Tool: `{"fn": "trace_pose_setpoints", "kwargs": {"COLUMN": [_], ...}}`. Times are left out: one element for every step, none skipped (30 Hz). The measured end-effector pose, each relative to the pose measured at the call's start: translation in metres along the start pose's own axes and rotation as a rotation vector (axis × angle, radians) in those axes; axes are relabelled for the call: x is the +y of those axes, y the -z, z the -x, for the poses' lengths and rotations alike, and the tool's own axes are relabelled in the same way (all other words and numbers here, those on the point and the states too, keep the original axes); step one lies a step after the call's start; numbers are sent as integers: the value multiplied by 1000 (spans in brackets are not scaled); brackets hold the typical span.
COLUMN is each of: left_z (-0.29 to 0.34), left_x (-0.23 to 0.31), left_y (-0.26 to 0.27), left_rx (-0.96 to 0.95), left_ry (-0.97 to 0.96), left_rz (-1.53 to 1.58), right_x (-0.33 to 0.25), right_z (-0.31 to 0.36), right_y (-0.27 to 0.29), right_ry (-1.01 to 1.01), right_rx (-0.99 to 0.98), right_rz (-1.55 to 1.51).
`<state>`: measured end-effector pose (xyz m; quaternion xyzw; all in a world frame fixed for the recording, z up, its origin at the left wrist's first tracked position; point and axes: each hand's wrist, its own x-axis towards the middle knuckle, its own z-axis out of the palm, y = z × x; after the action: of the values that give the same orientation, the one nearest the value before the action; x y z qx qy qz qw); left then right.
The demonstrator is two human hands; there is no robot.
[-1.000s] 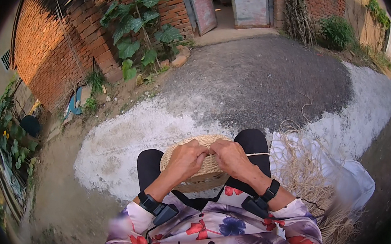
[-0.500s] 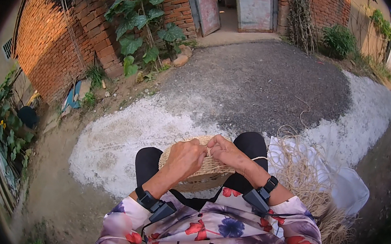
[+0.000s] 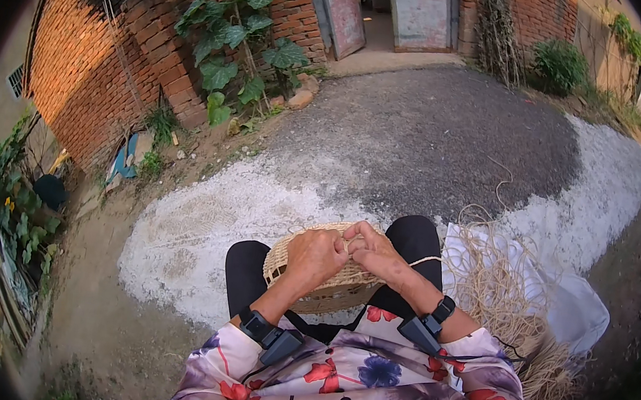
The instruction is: Weaving a bamboo basket by hand using flexible bamboo or wood strips.
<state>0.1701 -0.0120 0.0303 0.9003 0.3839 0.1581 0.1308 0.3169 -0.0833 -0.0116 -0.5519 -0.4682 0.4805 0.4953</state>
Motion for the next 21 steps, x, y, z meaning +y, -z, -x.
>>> {"fn": "trace_pose_setpoints", "kwargs": {"left_z": [-1, -1, -1, -1, 0, 0, 0, 2, 5, 8, 10, 15, 16, 19, 21, 24, 26, 29, 32, 33, 35], "left_x": [0, 1, 2, 1, -4, -7, -11, -16, -19, -22, -23, -21, -20, -20, -23, -24, -23, -23, -23, -24, -30], "left_y": [-1, -1, -1, -1, 1, 2, 6, 11, 23, 32, 44, 60, 74, 84, 93, 100, 106, 112, 114, 108, 95], "left_rx": [-2, 2, 1, 1, 8, 4, 1, 6, -44, -103, -106, -119, -129, -121, -88, -52, -41, -36, -33, -20, -13], "left_ry": [8, 10, 3, 2, 13, -22, -55, -48, 1, 47, 49, 97, 138, 144, 121, 99, 104, 136, 165, 174, 175], "left_rz": [-9, -7, -9, -12, -9, 3, 15, 19, 143, 274, 281, 467, 655, 662, 809, 956, 966, 1051, 1139, 1150, 1163], "right_x": [4, 10, 12, -1, -16, -29, -35, -39, -44, -51, -56, -62, -66, -61, -64, -70, -72, -68, -66, -63, -62], "right_z": [1, 2, 2, 6, 12, 17, 16, 15, 16, 20, 21, 22, 20, 17, 19, 25, 29, 32, 31, 31, 31], "right_y": [0, 0, 0, -1, -1, 1, 5, 9, 11, 7, 3, -4, -10, -19, -27, -35, -40, -40, -37, -34, -30], "right_ry": [1, 171, 341, 343, 596, 846, 850, 830, 808, 639, 633, 525, 414, 382, 381, 342, 300, 276, 271, 447, 623], "right_rx": [-2, 33, 65, 54, 275, 510, 502, 538, 577, 477, 474, 294, 119, 20, 8, -35, -74, -44, -53, 54, 160], "right_rz": [4, 182, 361, 365, 668, 968, 972, 876, 778, 623, 629, 451, 280, 171, 179, 44, -89, -101, -91, 86, 265]}}
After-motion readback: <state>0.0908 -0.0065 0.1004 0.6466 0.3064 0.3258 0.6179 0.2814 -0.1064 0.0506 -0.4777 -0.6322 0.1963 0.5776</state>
